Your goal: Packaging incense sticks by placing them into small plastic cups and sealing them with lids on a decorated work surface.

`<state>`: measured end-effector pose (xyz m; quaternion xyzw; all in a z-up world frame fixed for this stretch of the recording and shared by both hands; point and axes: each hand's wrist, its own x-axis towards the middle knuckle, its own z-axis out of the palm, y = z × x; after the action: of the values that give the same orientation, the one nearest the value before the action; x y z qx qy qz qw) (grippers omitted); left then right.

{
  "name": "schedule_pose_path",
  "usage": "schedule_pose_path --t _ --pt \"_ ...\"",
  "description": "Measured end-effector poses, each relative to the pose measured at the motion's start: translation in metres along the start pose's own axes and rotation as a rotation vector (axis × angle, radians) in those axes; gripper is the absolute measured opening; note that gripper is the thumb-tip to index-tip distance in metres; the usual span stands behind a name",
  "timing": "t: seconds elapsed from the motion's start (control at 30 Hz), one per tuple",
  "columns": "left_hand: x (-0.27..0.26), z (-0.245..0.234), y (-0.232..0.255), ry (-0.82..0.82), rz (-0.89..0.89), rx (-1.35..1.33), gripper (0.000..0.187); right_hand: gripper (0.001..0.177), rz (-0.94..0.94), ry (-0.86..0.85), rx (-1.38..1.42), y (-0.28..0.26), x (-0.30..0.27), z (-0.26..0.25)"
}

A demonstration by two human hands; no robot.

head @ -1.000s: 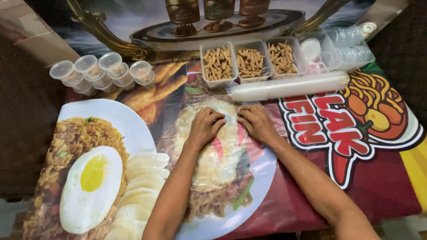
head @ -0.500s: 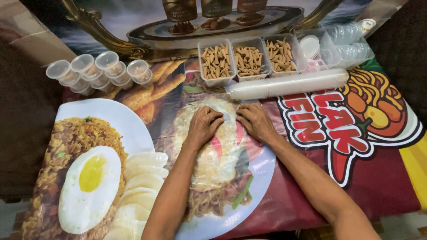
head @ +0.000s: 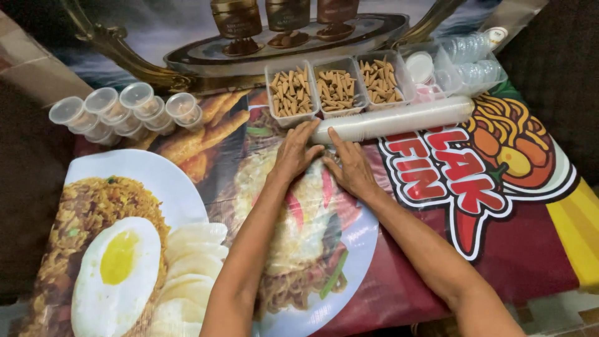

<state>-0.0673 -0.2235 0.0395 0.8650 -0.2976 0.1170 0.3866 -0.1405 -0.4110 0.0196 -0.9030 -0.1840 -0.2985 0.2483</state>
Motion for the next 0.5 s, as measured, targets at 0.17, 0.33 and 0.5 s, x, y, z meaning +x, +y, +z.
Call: schedule_pose_path --t 0.17,0.33,0.5 --pt "0.003 0.01 0.014 0.044 -0.017 -0.058 0.061 0.075 0.03 0.022 -0.099 0.006 -0.005 0.001" --pt "0.005 0.013 0.013 0.076 -0.009 -0.081 0.059 0.074 0.021 0.028 -0.185 0.011 -0.004 0.001" --pt "0.005 0.01 -0.001 0.074 -0.022 -0.203 0.06 0.078 -0.01 0.09 -0.348 0.017 -0.005 0.006"
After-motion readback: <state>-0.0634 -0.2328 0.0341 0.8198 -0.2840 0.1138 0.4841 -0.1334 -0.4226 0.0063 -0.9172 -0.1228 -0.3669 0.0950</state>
